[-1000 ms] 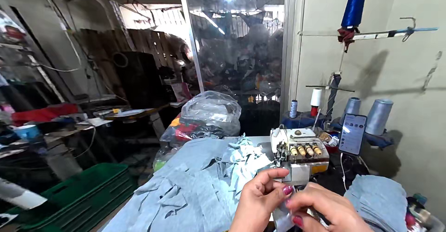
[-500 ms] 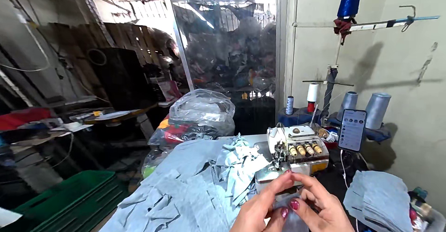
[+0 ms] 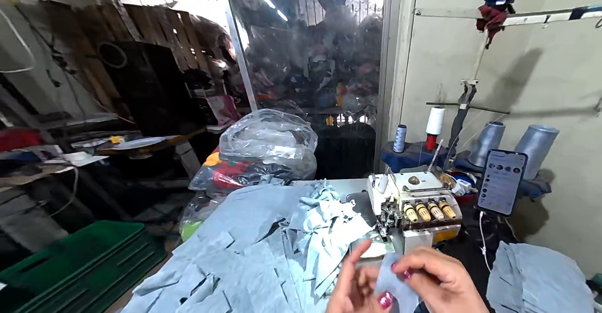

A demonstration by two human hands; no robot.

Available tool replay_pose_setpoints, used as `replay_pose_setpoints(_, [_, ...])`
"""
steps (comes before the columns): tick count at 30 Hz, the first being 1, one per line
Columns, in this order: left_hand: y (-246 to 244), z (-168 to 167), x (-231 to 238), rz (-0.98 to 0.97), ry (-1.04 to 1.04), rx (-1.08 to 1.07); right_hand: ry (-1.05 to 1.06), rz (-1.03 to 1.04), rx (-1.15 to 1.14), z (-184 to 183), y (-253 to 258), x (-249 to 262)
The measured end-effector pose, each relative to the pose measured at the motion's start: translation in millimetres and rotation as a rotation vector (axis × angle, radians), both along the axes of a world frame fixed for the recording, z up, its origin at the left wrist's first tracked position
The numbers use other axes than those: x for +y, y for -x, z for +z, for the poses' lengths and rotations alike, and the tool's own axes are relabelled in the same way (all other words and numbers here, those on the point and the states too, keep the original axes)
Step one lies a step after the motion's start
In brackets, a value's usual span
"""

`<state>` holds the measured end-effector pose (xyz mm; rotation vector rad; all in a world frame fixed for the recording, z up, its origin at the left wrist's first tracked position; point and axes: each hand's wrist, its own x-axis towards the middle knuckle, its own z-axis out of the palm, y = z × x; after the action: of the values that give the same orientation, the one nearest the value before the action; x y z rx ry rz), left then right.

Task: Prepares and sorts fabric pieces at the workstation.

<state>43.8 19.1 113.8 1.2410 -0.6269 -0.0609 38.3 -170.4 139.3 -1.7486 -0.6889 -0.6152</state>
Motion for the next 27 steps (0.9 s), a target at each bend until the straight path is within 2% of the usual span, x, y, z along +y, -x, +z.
replay_pose_setpoints(2, [-11.4,-22.0,-3.3,0.013,-0.062,0.265,-0.108,-0.194,0.025,-27.0,-24.0,-6.1])
replay_pose_setpoints(4, [-32.5,-40.1,-1.4,0.145,-0.109,0.371,-0.136,-0.358,0.185,-57.3,-41.7,-9.6])
replay_pose_setpoints(7, [-67.7,-50.3,6.0,0.375,-0.291,0.259,-0.162,-0.461,0.483,-82.1,-56.8,-1.2])
replay_pose_setpoints(10, [-93.0,-47.6,11.7,0.488,-0.559,0.137,-0.225,-0.511,0.579,-83.3,-70.6,8.2])
replay_pose_setpoints(13, [-110.4,-47.6,16.7,0.498,-0.624,0.115,-0.274,-0.539,0.57,-82.1,-79.2,14.6])
replay_pose_setpoints(18, [-126.0,-60.3,22.8,0.452,-0.453,0.173,-0.258,-0.581,0.466,-88.4,-84.8,19.0])
replay_pose_setpoints(21, [-136.4,-61.7,19.9,0.468,-0.43,0.174,-0.232,-0.601,0.432,-93.0,-84.9,17.1])
replay_pose_setpoints(24, [-144.6,-60.6,20.7,0.432,-0.455,0.174,-0.174,-0.592,0.406,-94.1,-67.6,14.7])
replay_pose_setpoints(27, [-151.7,-52.1,25.4,0.434,-0.474,0.223,-0.18,-0.506,0.248,-99.0,-43.2,22.6])
